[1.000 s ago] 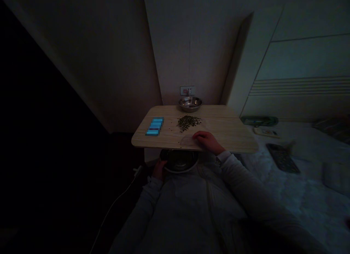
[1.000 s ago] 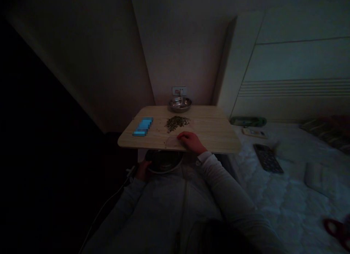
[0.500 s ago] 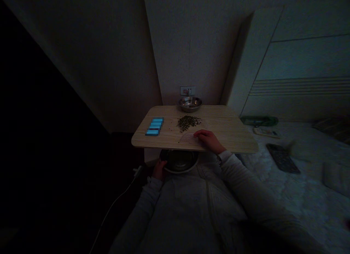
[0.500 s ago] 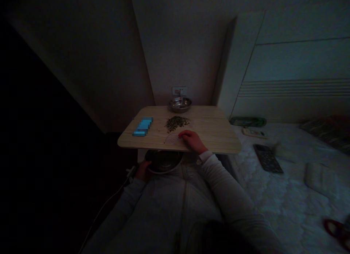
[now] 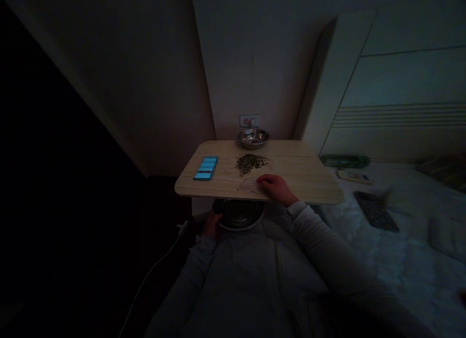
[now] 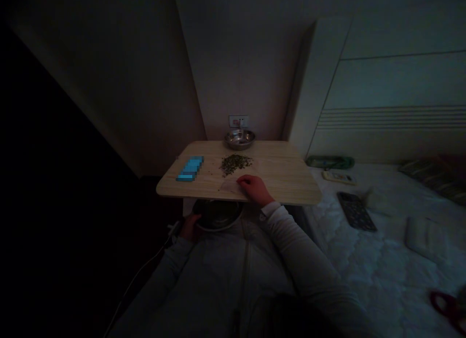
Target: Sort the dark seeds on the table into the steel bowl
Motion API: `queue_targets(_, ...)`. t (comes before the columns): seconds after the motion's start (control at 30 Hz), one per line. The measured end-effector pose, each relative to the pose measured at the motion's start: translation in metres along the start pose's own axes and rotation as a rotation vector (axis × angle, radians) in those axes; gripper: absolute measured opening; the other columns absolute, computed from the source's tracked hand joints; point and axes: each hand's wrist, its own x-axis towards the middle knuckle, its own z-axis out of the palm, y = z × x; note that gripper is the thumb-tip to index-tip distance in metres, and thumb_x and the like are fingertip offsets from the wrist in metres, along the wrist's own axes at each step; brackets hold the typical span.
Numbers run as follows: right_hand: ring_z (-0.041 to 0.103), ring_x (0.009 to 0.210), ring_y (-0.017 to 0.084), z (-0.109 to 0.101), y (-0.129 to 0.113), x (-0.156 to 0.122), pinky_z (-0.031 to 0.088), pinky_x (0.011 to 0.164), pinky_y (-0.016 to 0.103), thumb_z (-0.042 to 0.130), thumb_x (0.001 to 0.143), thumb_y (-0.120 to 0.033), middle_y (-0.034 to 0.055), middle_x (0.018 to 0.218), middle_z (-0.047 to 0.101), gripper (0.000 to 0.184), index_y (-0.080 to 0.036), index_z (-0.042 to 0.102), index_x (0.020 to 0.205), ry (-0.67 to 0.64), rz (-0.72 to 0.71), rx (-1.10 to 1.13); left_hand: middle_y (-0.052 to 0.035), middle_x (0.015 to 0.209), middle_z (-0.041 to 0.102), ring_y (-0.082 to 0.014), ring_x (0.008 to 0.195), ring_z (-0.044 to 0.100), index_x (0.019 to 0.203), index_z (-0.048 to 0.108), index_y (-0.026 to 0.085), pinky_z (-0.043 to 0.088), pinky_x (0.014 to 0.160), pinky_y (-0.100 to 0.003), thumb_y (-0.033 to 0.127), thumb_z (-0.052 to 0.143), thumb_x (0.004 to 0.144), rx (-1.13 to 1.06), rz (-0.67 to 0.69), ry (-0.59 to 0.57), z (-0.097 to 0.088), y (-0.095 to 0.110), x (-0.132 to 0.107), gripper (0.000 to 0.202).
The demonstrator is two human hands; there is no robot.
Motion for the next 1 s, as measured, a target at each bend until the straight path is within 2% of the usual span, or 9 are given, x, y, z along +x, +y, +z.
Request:
queue_targets(0.2, 0.069, 0.087, 0.019, 0.001, 0.002, 0.001, 0.052, 0.09, 0.034, 0.057, 0.077, -0.018, 0.0035, 0.09, 0.077, 0.02, -0.022, 0.076, 0.079, -0.023, -0.024, 0.023, -0.006, 0.083, 0.072, -0.0313, 0.099, 0.065, 0.065, 0.062, 0.024, 0.048, 0.086, -0.041, 0.035, 0.072, 0.053, -0.063, 0.024, 0.07, 0.001, -0.013, 0.004, 0.019)
queue_targets(0.33, 0.069, 0.088, 0.019, 0.004, 0.001, 0.002, 0.052, 0.089, 0.034, 0.056, 0.078, -0.017, 0.0036, 0.092, 0.078, 0.022, -0.022, 0.077, 0.083, -0.055, -0.05, 0.015, -0.0067, 0.084, 0.072, -0.0313, 0.1, 0.065, 0.069, 0.065, 0.024, 0.049, 0.086, -0.041, 0.033, 0.071, 0.056, -0.048, 0.04, 0.056, -0.004, -0.015, 0.005, 0.017)
queue_targets(0.5, 0.069, 0.088, 0.019, 0.007, 0.0, 0.004, 0.052, 0.089, 0.034, 0.055, 0.079, -0.017, 0.0046, 0.093, 0.078, 0.024, -0.02, 0.078, 0.086, -0.065, -0.026, -0.012, -0.0054, 0.085, 0.071, -0.0292, 0.099, 0.064, 0.075, 0.066, 0.022, 0.047, 0.09, -0.04, 0.032, 0.073, 0.057, 0.062, 0.046, -0.032, -0.011, -0.014, 0.011, 0.021)
queue_targets(0.6, 0.069, 0.087, 0.018, 0.009, -0.003, 0.003, 0.051, 0.089, 0.033, 0.054, 0.079, -0.017, 0.0042, 0.093, 0.078, 0.024, -0.019, 0.077, 0.086, -0.077, -0.037, 0.006, -0.0052, 0.083, 0.071, -0.0291, 0.096, 0.064, 0.078, 0.067, 0.022, 0.046, 0.089, -0.041, 0.037, 0.07, 0.058, 0.064, 0.037, 0.013, -0.01, -0.016, 0.013, 0.025)
queue_targets(0.7, 0.069, 0.087, 0.018, 0.013, -0.007, -0.002, 0.052, 0.088, 0.032, 0.054, 0.078, -0.018, 0.0042, 0.093, 0.077, 0.025, -0.019, 0.077, 0.087, -0.146, -0.055, 0.035, -0.0054, 0.083, 0.071, -0.0292, 0.096, 0.063, 0.074, 0.067, 0.023, 0.047, 0.089, -0.041, 0.037, 0.072, 0.056, 0.055, 0.042, 0.033, -0.006, -0.014, 0.01, 0.024)
queue_targets(0.8, 0.069, 0.087, 0.018, 0.013, -0.008, -0.006, 0.052, 0.088, 0.033, 0.054, 0.077, -0.018, 0.0048, 0.092, 0.077, 0.023, -0.018, 0.076, 0.086, -0.231, -0.072, 0.074, -0.0057, 0.084, 0.072, -0.029, 0.098, 0.063, 0.072, 0.066, 0.023, 0.047, 0.089, -0.041, 0.035, 0.072, 0.057, 0.057, 0.04, -0.007, -0.006, -0.007, 0.005, 0.02)
queue_targets(0.87, 0.069, 0.087, 0.019, 0.011, -0.006, -0.004, 0.052, 0.087, 0.034, 0.055, 0.077, -0.019, 0.0052, 0.092, 0.077, 0.023, -0.018, 0.075, 0.088, -0.202, -0.079, 0.114, -0.006, 0.087, 0.072, -0.0285, 0.098, 0.064, 0.073, 0.066, 0.023, 0.048, 0.089, -0.04, 0.033, 0.073, 0.058, 0.074, 0.039, -0.052, -0.008, -0.002, 0.002, 0.019)
queue_targets(1.0, 0.069, 0.084, 0.019, 0.003, -0.001, 0.01, 0.054, 0.084, 0.036, 0.054, 0.079, -0.018, 0.0067, 0.092, 0.077, 0.033, -0.017, 0.07, 0.108, -0.018, -0.062, 0.17, -0.0054, 0.087, 0.072, -0.028, 0.096, 0.065, 0.077, 0.067, 0.021, 0.048, 0.088, -0.04, 0.028, 0.073, 0.06, 0.087, 0.014, -0.096, -0.013, 0.002, 0.001, 0.018)
